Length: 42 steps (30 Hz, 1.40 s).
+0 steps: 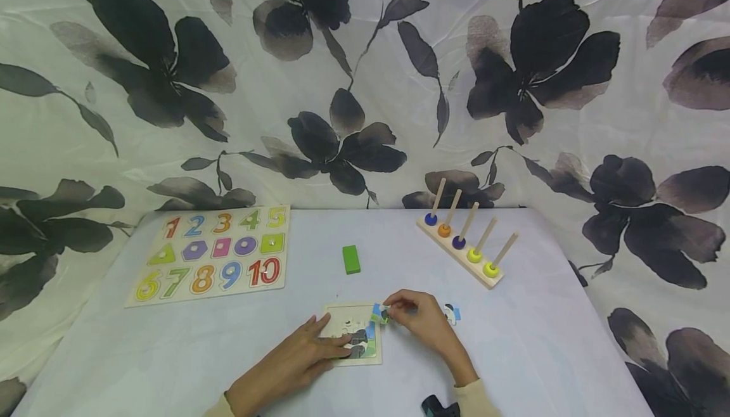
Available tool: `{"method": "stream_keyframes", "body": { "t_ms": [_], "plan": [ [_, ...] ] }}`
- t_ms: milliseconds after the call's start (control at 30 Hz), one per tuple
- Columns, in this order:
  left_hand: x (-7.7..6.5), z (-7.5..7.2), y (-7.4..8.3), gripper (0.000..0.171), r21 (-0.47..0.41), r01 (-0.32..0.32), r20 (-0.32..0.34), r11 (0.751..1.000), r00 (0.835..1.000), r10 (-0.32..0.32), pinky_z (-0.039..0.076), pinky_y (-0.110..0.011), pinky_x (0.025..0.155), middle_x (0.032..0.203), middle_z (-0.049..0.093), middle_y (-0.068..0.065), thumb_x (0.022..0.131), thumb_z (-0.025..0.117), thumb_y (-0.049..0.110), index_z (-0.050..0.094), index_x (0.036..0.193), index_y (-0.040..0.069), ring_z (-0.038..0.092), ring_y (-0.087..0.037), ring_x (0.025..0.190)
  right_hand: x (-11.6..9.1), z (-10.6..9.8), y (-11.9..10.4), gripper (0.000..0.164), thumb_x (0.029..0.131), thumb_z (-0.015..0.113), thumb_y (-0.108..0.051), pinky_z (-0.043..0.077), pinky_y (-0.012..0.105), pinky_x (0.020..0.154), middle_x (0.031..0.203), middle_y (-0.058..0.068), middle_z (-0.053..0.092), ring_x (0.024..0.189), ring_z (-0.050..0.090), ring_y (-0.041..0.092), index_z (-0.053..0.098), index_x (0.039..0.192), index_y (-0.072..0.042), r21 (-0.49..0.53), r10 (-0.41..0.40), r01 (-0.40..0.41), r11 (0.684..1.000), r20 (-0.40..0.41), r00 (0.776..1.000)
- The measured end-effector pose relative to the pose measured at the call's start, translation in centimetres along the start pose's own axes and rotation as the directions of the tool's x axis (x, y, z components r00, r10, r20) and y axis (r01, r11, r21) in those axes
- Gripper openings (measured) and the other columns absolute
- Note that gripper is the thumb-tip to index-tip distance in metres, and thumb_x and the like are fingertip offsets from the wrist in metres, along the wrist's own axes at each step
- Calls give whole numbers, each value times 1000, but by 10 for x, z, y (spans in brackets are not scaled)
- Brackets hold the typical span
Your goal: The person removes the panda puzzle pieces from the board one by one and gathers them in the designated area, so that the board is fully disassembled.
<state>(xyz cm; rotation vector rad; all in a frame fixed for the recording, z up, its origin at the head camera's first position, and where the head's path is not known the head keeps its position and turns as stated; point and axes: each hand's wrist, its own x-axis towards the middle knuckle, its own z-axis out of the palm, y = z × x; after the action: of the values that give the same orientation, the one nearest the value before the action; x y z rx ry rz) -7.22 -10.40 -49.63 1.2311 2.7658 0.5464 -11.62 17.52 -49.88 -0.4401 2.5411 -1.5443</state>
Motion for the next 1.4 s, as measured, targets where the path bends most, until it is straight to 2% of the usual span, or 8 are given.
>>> {"method": "stream_keyframes", "body": {
  "t_ms": [167,367,533,800,967,1167,1400],
  "plan": [
    [0,-1,0,34,-16,1,-9,1000,1000,-1,34,-58,106,130,60,8,87,69,16,69,119,26,43,-47,129,-9,-12,7,12,88,69,-20,51,24,64,88,-2,70,74,63,10,71,98,-13,-15,51,-51,999,-26,998],
    [-1,0,1,34,-32,-4,-32,999,999,3,34,-59,105,129,61,7,86,70,16,70,118,25,43,-46,129,-21,-23,13,9,88,69,-16,48,22,56,83,-3,69,66,56,6,71,95,-11,-72,27,-30,997,-46,999],
    [-1,-1,1,33,-42,6,-21,999,1000,-6,33,-58,107,129,60,7,87,69,16,70,118,25,43,-46,129,-29,-27,15,8,88,69,-14,45,22,52,84,-3,68,62,51,4,72,95,-11,-100,26,-27,995,-10,1000],
    [1,-1,0,33,-60,32,27,998,999,-30,31,-57,108,131,59,9,89,67,17,68,121,25,39,-44,133,-30,-25,16,9,88,67,-7,48,22,54,86,-2,70,63,54,3,73,94,-10,-112,-14,19,994,47,999],
    [0,-2,0,34,-74,38,36,997,999,-35,30,-57,109,132,59,8,89,67,17,68,122,25,38,-44,133,-28,-22,16,9,87,68,-8,49,22,57,87,-1,70,66,56,3,73,95,-9,-119,-1,9,993,73,997],
    [0,-3,1,34,-79,37,33,996,999,-34,30,-56,110,132,59,8,89,67,16,68,122,24,38,-44,133,-27,-17,14,8,87,69,-9,50,21,59,88,-3,70,68,55,2,74,93,-12,-192,-7,19,981,64,998],
    [1,-4,1,34,-76,39,33,996,999,-37,29,-56,110,132,58,9,89,66,17,68,122,25,38,-43,134,-26,-13,15,8,85,70,-10,46,20,55,82,-9,68,63,49,0,74,90,-15,-268,-27,36,963,40,999]
  ]
}}
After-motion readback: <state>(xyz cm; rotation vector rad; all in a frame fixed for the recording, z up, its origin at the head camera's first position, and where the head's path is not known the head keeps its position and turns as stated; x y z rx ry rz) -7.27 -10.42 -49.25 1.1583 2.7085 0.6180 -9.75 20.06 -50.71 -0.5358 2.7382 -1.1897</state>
